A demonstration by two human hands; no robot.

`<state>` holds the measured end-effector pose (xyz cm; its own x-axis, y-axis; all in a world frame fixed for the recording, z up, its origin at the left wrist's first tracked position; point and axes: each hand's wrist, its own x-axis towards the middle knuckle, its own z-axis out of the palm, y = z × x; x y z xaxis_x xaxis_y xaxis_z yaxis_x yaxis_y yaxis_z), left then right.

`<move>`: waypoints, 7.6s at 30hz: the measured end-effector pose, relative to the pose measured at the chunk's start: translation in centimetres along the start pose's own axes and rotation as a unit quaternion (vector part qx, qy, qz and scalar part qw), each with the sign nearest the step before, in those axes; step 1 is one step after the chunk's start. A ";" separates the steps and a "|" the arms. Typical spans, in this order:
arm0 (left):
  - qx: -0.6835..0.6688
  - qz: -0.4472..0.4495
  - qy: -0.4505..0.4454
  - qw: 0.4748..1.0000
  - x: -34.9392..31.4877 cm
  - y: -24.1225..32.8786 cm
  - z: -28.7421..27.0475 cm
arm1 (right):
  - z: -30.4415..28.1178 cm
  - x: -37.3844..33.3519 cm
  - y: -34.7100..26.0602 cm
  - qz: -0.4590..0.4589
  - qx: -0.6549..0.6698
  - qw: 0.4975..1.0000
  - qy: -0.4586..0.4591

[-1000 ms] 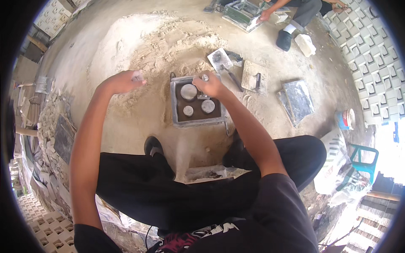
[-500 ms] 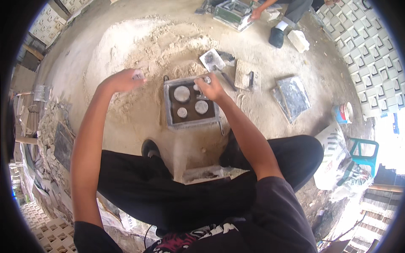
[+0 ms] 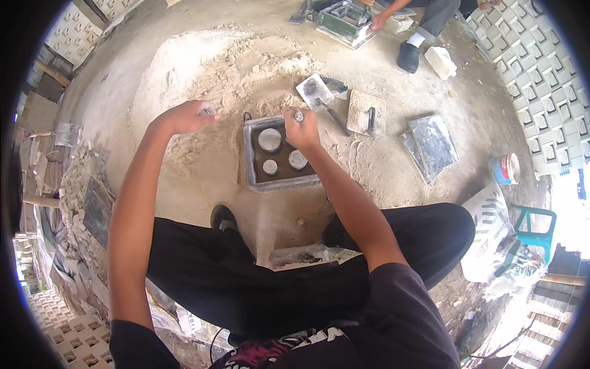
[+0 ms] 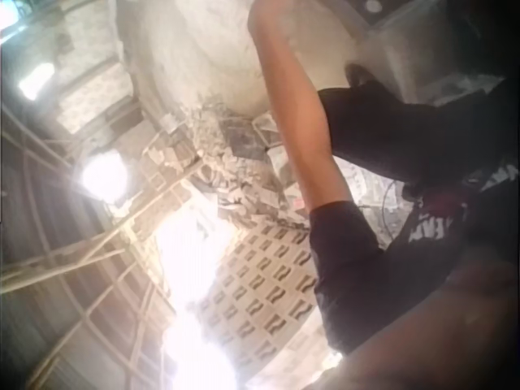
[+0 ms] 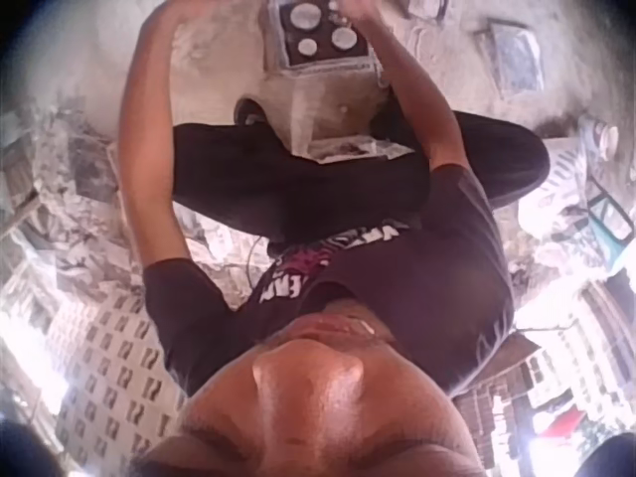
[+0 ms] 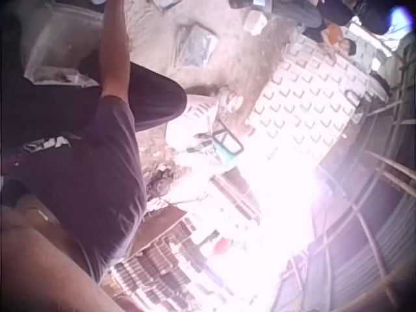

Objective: The person prepares concrete tiles by cleaning a mold with a small trowel and adding fresh concrete mixture into the mold.

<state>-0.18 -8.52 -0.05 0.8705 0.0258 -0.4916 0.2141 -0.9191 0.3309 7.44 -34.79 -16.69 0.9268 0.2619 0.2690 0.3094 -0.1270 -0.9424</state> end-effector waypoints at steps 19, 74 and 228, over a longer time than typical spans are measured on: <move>-0.015 -0.004 -0.008 1.000 -0.8 -2.7 -0.1 | 5.0 4.4 -1.2 0.001 -0.109 0.986 0.129; 0.003 -0.033 0.017 0.999 -2.2 -2.3 -0.2 | 3.7 -3.8 -7.0 0.147 -0.012 0.987 0.070; 0.005 0.001 -0.006 1.000 0.3 -2.7 1.0 | -3.5 8.3 3.4 0.079 0.236 0.940 -0.232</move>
<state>-0.96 -6.48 -1.90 0.8653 0.0197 -0.5009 0.2080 -0.9233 0.3229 16.96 -36.42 -16.90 0.7266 0.6788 0.1061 -0.0537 0.2101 -0.9762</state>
